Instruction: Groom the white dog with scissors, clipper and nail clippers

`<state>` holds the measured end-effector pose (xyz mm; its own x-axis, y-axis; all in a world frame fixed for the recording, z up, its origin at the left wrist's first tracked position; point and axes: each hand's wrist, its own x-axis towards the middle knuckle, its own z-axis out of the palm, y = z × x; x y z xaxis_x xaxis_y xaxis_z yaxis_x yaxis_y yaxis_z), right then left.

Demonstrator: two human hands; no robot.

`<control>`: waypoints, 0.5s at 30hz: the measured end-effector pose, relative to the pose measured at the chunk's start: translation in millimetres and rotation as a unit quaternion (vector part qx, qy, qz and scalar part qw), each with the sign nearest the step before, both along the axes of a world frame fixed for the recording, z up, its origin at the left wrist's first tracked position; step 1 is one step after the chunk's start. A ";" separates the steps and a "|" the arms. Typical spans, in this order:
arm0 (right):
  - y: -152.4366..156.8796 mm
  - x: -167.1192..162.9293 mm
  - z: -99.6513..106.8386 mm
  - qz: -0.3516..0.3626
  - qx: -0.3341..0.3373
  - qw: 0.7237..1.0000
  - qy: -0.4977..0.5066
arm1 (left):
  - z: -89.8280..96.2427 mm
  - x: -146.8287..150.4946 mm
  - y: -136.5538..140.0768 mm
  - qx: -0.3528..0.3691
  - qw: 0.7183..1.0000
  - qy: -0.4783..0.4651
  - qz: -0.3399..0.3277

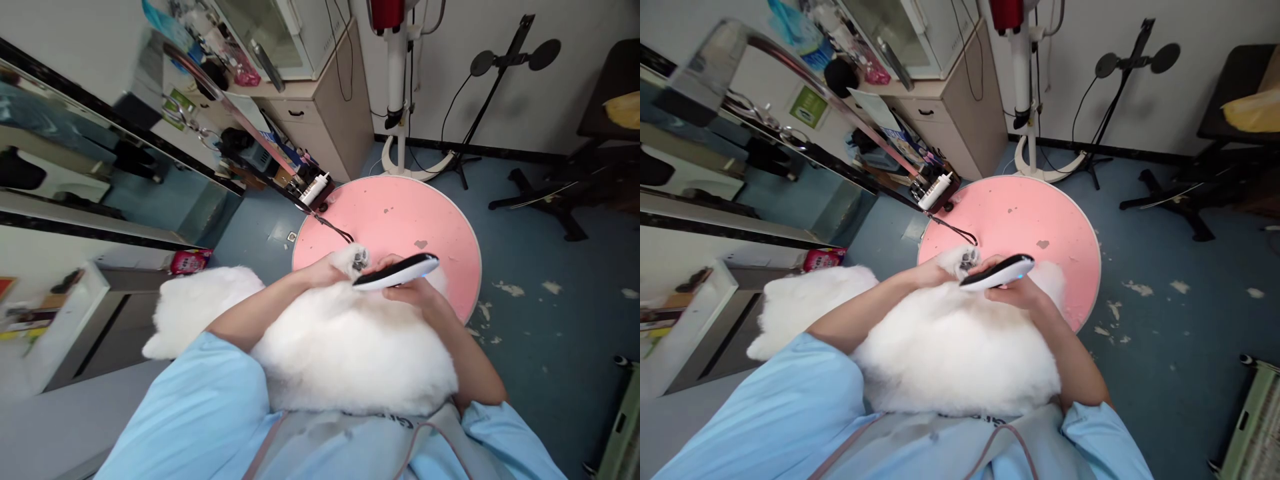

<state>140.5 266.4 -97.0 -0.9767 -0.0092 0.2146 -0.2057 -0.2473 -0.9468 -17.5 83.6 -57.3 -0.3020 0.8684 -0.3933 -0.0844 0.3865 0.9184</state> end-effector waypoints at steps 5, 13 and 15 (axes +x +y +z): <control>8.4 -1.4 -8.9 -0.175 -0.024 0.984 -0.026 | 5.1 3.0 3.9 0.022 0.999 -0.040 0.004; -27.7 -6.7 1.5 -0.266 0.032 0.963 0.019 | -6.3 -0.8 2.8 0.020 0.997 -0.068 0.005; -28.9 -7.4 2.3 -0.250 0.027 0.967 0.032 | -9.6 -0.6 1.3 0.020 0.997 -0.068 0.000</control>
<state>133.1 237.4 -94.6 -0.8464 0.4490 0.2866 -0.3453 -0.0528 -0.9370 -18.1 84.9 -66.9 -0.2478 0.8846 -0.3951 -0.2087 0.3495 0.9134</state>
